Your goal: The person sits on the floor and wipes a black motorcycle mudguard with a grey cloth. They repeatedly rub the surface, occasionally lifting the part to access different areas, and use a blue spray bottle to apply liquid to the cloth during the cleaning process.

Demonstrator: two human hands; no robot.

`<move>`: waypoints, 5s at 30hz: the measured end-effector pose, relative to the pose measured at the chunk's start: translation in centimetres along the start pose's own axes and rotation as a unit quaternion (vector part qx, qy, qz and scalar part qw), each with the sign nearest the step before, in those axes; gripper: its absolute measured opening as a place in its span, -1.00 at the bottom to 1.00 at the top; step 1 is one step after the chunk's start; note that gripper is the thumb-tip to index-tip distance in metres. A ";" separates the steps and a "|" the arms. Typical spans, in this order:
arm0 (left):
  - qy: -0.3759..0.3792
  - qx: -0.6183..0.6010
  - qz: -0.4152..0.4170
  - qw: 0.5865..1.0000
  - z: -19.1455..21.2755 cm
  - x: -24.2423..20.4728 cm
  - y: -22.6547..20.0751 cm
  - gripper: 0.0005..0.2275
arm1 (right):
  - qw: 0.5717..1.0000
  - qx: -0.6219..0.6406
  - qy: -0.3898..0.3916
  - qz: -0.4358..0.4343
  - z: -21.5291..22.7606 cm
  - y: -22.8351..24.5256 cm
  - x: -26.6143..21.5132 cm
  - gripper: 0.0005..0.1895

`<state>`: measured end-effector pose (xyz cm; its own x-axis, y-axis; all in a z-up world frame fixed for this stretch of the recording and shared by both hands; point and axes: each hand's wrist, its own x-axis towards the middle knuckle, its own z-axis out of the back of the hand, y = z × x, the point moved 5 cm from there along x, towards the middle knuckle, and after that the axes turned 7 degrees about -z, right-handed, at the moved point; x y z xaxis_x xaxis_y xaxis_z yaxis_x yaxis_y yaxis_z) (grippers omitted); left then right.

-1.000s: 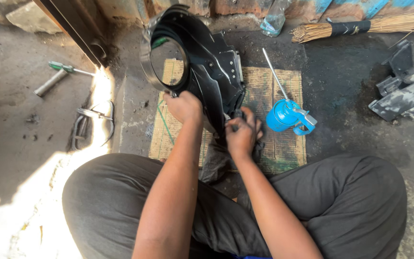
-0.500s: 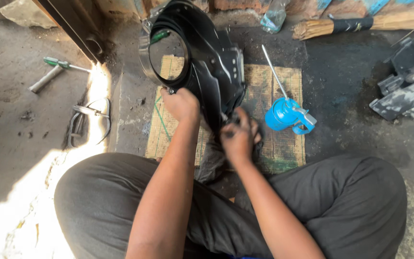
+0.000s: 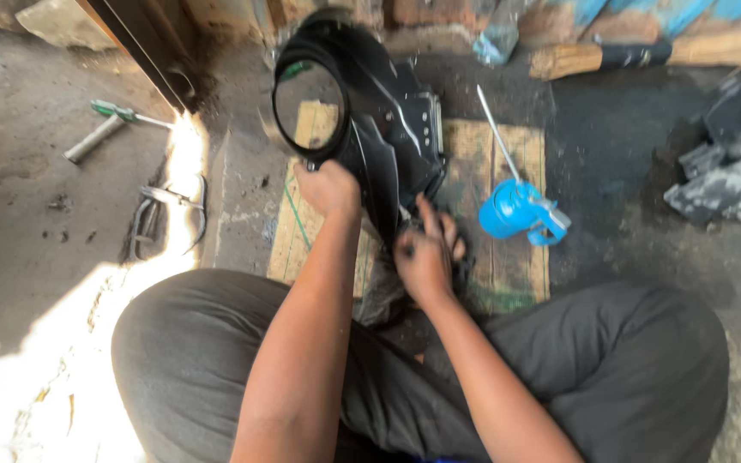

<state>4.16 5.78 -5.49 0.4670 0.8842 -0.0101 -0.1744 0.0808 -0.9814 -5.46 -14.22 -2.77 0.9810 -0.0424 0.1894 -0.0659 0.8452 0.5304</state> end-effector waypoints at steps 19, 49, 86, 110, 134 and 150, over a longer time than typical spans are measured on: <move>-0.030 -0.095 0.152 0.983 1.6 1.2 0.6 -0.61 | 0.908 0.388 0.051 -0.153 -5.6 -6.9 1.6 -0.90; -0.016 0.022 0.054 0.998 1.3 0.3 -1.5 -0.52 | 0.996 -0.001 0.054 0.068 1.4 2.5 0.5 -0.73; 0.000 -0.053 0.122 0.991 0.7 1.9 0.9 -0.54 | 0.996 -0.085 0.025 0.009 0.4 0.7 0.7 -0.63; 0.077 0.035 0.147 0.986 1.6 1.7 -1.3 -0.64 | 0.996 0.089 0.003 -0.013 -0.1 -1.1 4.0 -0.74; 0.091 0.102 0.106 0.985 1.2 2.2 -0.5 -0.62 | 0.996 0.063 -0.046 -0.044 -0.3 -0.2 2.8 -0.92; 0.129 0.081 0.131 0.980 -0.6 1.8 0.8 -0.51 | 0.971 0.029 -0.021 -0.238 -1.7 -4.3 4.1 -0.32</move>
<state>5.36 7.12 -6.40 0.5877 0.7401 -0.3269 -0.4435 -0.0432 -0.8952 -0.81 -17.15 -5.68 0.8944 -0.4438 -0.0561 0.3821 0.6926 0.6118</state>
